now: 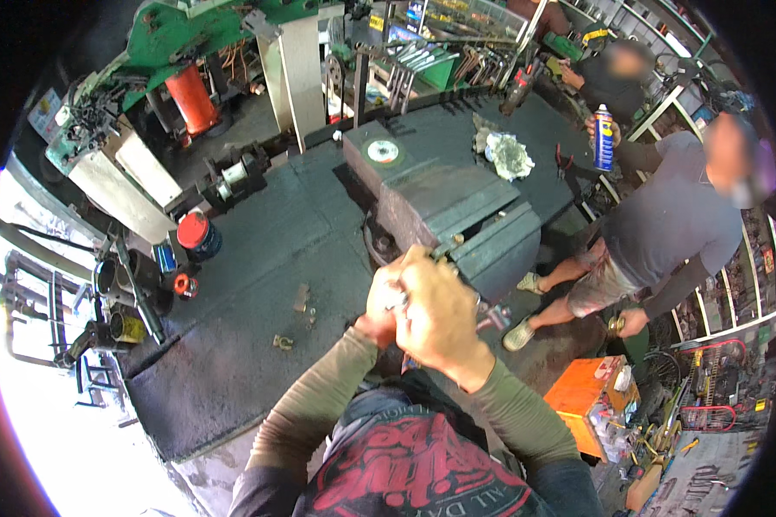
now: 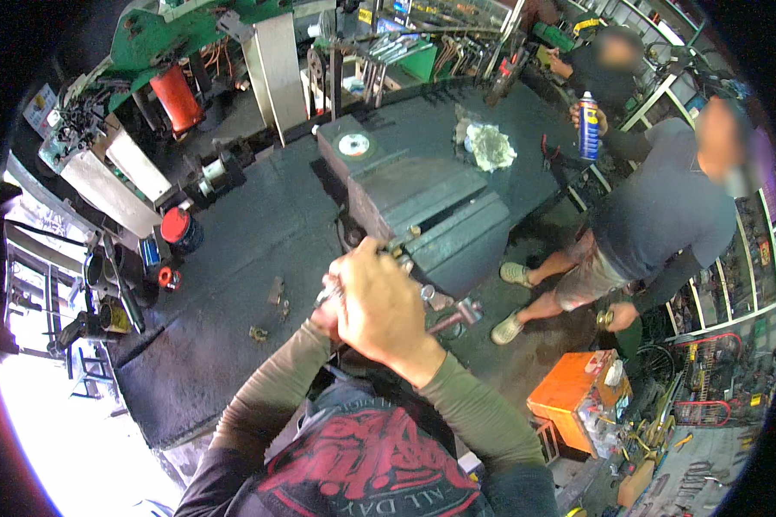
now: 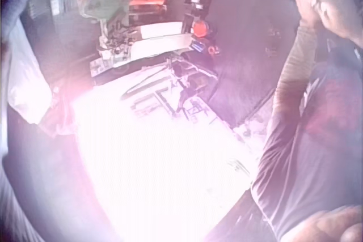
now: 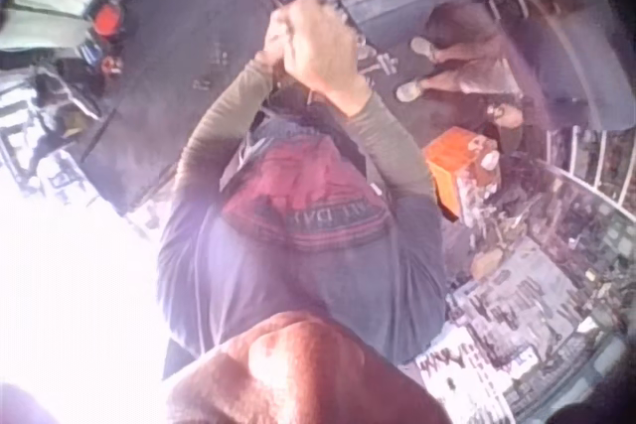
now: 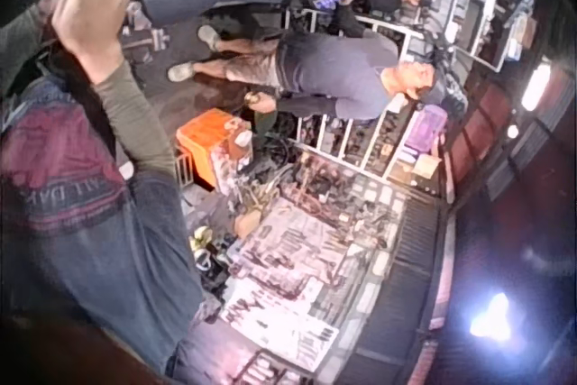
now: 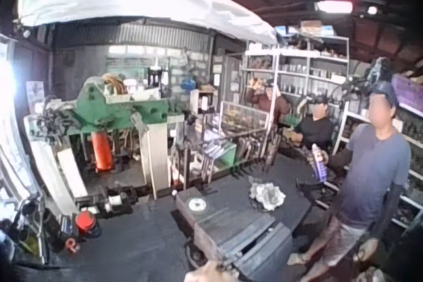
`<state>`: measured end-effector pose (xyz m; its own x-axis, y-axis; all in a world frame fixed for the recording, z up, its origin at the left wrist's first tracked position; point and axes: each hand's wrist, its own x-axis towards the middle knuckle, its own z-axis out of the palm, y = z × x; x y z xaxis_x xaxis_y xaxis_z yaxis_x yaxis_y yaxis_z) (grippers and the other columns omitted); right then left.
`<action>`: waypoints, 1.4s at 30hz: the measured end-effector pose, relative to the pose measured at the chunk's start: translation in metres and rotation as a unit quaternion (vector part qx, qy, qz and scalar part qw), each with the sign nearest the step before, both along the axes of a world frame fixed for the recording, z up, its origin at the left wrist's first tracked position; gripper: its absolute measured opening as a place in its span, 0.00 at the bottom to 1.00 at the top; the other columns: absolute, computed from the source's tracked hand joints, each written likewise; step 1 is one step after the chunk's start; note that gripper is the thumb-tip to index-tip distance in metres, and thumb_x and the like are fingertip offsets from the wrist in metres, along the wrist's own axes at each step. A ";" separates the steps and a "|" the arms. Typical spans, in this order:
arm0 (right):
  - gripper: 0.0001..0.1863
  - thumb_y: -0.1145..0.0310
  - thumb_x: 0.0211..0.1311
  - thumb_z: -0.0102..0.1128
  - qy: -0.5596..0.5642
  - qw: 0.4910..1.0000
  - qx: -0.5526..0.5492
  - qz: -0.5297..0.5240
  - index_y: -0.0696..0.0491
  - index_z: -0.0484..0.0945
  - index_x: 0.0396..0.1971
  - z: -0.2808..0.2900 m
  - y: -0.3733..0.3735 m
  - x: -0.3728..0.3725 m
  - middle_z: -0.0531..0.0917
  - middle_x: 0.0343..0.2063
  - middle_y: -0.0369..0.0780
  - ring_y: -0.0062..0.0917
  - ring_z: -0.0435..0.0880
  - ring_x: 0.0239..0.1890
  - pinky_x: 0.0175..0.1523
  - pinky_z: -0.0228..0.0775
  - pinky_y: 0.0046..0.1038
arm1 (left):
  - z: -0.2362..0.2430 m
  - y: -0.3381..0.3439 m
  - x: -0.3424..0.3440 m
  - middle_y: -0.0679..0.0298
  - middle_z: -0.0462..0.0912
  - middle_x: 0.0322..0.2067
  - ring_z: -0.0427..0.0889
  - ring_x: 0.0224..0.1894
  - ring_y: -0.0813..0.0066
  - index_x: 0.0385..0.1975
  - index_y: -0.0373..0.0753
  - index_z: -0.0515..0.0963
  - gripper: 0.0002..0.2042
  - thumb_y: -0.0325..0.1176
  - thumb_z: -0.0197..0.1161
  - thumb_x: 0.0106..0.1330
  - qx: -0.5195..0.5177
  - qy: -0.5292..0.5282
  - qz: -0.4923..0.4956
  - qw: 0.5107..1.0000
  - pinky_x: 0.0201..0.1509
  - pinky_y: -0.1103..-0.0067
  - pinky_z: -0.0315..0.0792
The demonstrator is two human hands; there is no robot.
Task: The person uses a wrench to loosen and tighten bolts on a metal part clamped in a bench vise, then moves to a grinding machine to smooth the part's edges. The person handles the part repeatedly, adjusting its position and inspecting it between steps.
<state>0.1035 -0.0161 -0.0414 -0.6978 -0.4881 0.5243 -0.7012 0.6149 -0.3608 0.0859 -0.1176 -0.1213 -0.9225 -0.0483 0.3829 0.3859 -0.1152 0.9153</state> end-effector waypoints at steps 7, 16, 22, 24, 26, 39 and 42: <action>0.14 0.60 0.78 0.54 -0.390 0.721 -0.571 -0.051 0.51 0.71 0.31 0.032 0.042 -0.053 0.73 0.23 0.33 0.13 0.63 0.18 0.24 0.59 0.20 | 0.014 0.001 -0.008 0.48 0.85 0.31 0.87 0.34 0.49 0.41 0.36 0.78 0.15 0.38 0.71 0.62 -0.295 0.028 0.153 0.943 0.36 0.64 0.80; 0.07 0.69 0.61 0.63 0.070 0.992 -0.077 0.077 0.52 0.74 0.34 0.007 -0.001 -0.013 0.76 0.25 0.41 0.36 0.74 0.25 0.32 0.70 0.36 | 0.013 -0.014 -0.007 0.50 0.83 0.44 0.84 0.45 0.53 0.51 0.33 0.77 0.21 0.38 0.66 0.61 -0.190 0.016 0.012 0.982 0.48 0.69 0.77; 0.09 0.70 0.57 0.65 0.007 1.000 0.001 -0.008 0.50 0.74 0.36 -0.002 -0.005 0.018 0.77 0.26 0.41 0.39 0.77 0.29 0.33 0.70 0.41 | 0.017 -0.042 0.006 0.50 0.80 0.53 0.78 0.58 0.52 0.62 0.38 0.74 0.29 0.33 0.72 0.59 -0.254 0.064 -0.018 0.965 0.64 0.65 0.70; 0.08 0.68 0.63 0.64 -0.076 0.996 -0.045 0.004 0.52 0.74 0.36 -0.019 0.002 0.030 0.79 0.25 0.41 0.41 0.80 0.28 0.32 0.70 0.42 | 0.019 -0.060 0.024 0.48 0.79 0.55 0.77 0.58 0.52 0.64 0.38 0.72 0.30 0.31 0.71 0.59 -0.303 0.025 -0.004 0.953 0.65 0.64 0.70; 0.12 0.61 0.69 0.60 -0.231 0.972 0.051 0.006 0.55 0.74 0.39 -0.051 -0.001 0.042 0.84 0.25 0.48 0.47 0.85 0.28 0.31 0.73 0.46 | 0.019 -0.084 0.044 0.51 0.82 0.52 0.82 0.52 0.58 0.63 0.36 0.74 0.27 0.29 0.68 0.61 -0.344 -0.042 0.058 0.936 0.59 0.68 0.76; 0.19 0.67 0.59 0.64 -0.252 0.954 0.145 -0.075 0.60 0.73 0.47 -0.204 -0.110 -0.074 0.80 0.48 0.58 0.51 0.84 0.47 0.49 0.79 0.44 | -0.056 -0.152 0.131 0.59 0.86 0.35 0.80 0.31 0.80 0.52 0.30 0.80 0.15 0.25 0.63 0.66 -0.048 -0.352 0.267 0.896 0.37 0.82 0.75; 0.27 0.72 0.54 0.67 -0.154 0.979 0.108 -0.072 0.57 0.71 0.56 -0.210 -0.093 -0.068 0.72 0.59 0.56 0.52 0.74 0.59 0.61 0.70 0.44 | -0.066 -0.139 0.132 0.60 0.87 0.35 0.82 0.32 0.78 0.50 0.31 0.81 0.14 0.25 0.63 0.66 -0.046 -0.389 0.264 0.882 0.39 0.80 0.76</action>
